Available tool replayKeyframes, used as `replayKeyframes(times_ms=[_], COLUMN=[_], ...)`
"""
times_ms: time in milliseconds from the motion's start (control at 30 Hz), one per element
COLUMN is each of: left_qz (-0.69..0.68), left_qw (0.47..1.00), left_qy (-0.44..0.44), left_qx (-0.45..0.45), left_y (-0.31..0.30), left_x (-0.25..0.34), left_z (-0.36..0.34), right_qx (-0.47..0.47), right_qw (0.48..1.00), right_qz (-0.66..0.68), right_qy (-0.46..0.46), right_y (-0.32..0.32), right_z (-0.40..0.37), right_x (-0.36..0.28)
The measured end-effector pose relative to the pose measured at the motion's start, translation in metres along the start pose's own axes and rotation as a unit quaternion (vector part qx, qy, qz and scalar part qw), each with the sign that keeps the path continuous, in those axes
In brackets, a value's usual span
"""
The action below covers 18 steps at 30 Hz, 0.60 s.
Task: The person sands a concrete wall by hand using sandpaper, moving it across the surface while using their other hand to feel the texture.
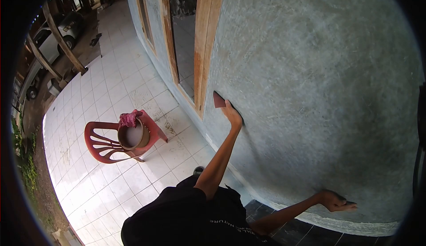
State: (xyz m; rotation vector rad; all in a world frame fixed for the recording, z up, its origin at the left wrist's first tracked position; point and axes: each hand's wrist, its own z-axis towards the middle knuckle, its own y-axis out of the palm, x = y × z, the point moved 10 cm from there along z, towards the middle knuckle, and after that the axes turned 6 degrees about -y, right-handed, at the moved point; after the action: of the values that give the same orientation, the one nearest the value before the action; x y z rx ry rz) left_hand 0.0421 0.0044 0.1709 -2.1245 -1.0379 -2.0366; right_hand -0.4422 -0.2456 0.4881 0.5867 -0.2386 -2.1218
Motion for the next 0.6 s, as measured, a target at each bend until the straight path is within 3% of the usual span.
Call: replayKeyframes(times_ms=[100, 200, 300, 400, 500, 600], left_qz=[-0.031, -0.022, 0.001, 0.051, 0.005, -0.085], left_qw=[0.999, 1.000, 1.000, 0.997, 0.999, 0.995], left_qy=[0.007, -0.003, -0.009, 0.046, 0.019, -0.044], left_qx=[-0.009, 0.017, 0.008, 0.045, 0.043, 0.018], left_y=[-0.009, -0.012, -0.006, 0.001, -0.002, -0.014], left_x=[-0.011, -0.004, -0.008, 0.054, 0.036, -0.025], left_z=[0.070, 0.076, 0.035, -0.024, 0.003, 0.072], right_qx=[0.001, -0.005, -0.005, -0.006, -0.005, -0.002], right_qw=[1.000, 0.999, 0.999, 0.998, 0.997, 0.996], right_qz=[-0.005, -0.010, -0.014, -0.019, -0.024, -0.035], right_qy=[0.011, 0.030, 0.048, 0.060, 0.070, 0.084], right_y=[0.001, 0.000, 0.003, 0.005, 0.004, 0.000], right_z=[0.001, -0.007, -0.014, -0.017, -0.017, -0.021], right_x=[-0.003, -0.008, -0.013, -0.014, -0.012, -0.004])
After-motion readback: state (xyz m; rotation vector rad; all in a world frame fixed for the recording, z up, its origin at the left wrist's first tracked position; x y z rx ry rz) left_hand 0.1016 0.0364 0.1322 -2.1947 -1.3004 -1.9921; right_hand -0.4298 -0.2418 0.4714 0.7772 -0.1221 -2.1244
